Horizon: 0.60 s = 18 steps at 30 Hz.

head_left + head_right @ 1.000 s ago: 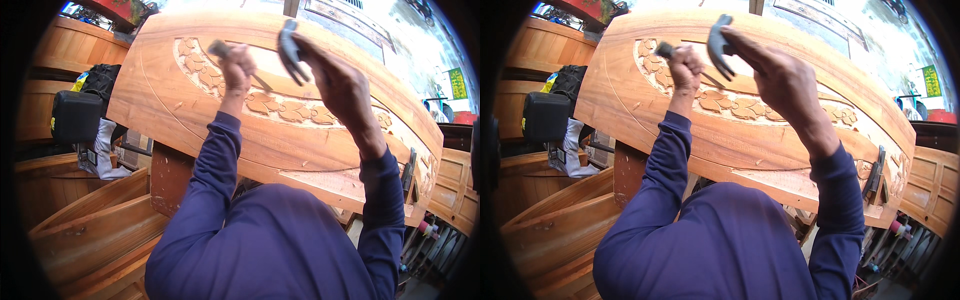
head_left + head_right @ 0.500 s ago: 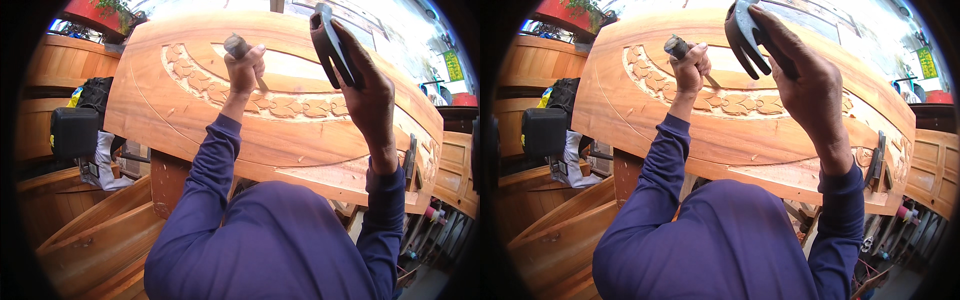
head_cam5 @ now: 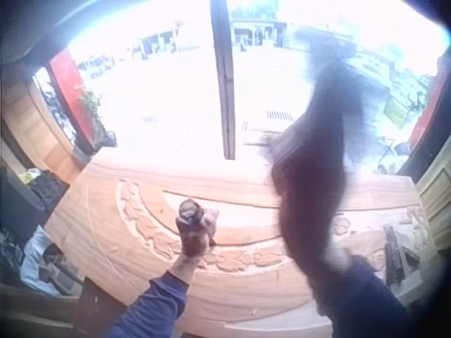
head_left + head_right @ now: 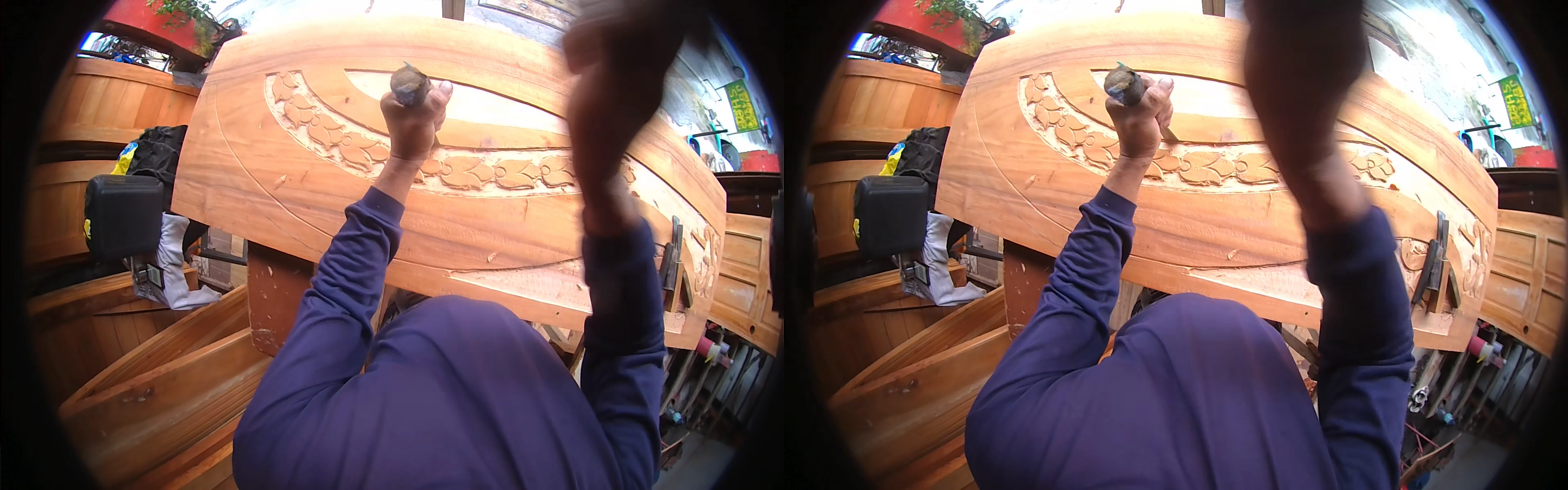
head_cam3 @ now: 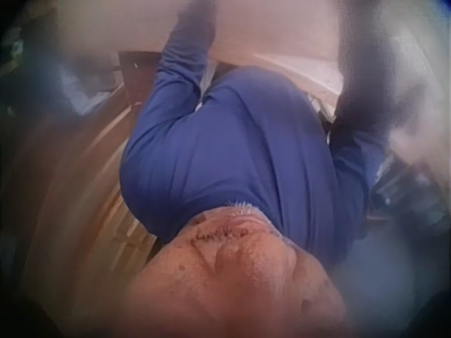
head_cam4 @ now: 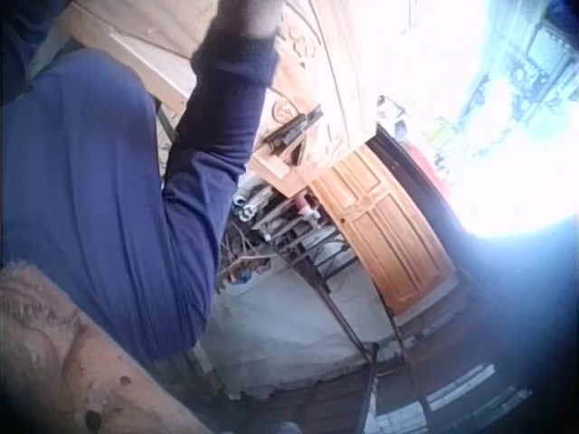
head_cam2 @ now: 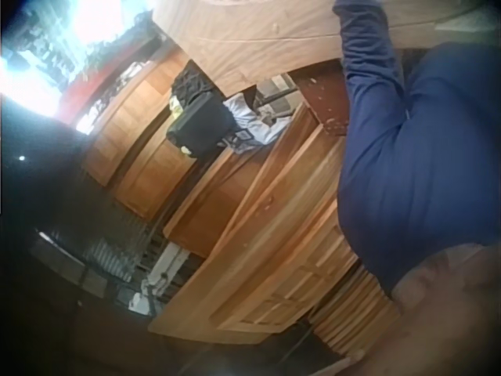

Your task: The person carves decorative floral patterns into a large wooden door using a chisel and a hammer, occasionally brushing away wood shavings with their hands.

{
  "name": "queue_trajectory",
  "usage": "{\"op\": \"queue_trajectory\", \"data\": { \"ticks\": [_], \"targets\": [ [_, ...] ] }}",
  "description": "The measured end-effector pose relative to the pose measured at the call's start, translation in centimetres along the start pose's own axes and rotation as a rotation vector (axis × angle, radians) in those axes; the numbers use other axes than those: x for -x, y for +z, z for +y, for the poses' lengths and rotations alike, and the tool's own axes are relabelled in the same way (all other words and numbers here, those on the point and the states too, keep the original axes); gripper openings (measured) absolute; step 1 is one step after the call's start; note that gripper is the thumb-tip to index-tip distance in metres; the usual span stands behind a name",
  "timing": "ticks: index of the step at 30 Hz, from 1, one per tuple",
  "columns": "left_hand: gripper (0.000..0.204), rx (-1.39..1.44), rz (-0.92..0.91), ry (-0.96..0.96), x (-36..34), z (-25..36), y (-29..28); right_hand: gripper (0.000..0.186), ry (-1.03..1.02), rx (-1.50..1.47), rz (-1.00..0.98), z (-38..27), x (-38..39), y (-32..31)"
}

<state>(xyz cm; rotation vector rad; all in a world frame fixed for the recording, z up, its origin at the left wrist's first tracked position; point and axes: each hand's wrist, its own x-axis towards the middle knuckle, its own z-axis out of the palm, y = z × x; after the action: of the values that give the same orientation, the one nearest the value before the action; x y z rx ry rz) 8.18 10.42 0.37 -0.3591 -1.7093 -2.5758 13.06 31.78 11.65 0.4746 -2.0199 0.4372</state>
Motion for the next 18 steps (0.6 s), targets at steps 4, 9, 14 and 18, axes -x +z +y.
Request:
{"op": "queue_trajectory", "data": {
  "ticks": [4, 9, 14, 18],
  "targets": [
    [0.012, 0.063, -0.161, 0.016, -0.8, -1.3, -2.1, 0.056, 0.125, -0.14, -0.591, -6.5, -1.1, 3.0],
    [0.02, 0.185, -0.22, -0.072, -0.6, -0.4, -1.7, 0.072, 0.18, -0.154, -0.435, -5.9, 1.4, 3.8],
    [0.038, 0.314, -0.043, 0.11, -1.0, -1.2, -6.7, 0.074, 0.416, -0.347, -0.304, -6.0, 4.7, 1.2],
    [0.038, 0.133, 0.043, 0.016, -1.8, -0.4, -3.8, 0.07, 0.674, -0.597, -0.247, -5.0, 6.8, -0.9]
  ]
}}
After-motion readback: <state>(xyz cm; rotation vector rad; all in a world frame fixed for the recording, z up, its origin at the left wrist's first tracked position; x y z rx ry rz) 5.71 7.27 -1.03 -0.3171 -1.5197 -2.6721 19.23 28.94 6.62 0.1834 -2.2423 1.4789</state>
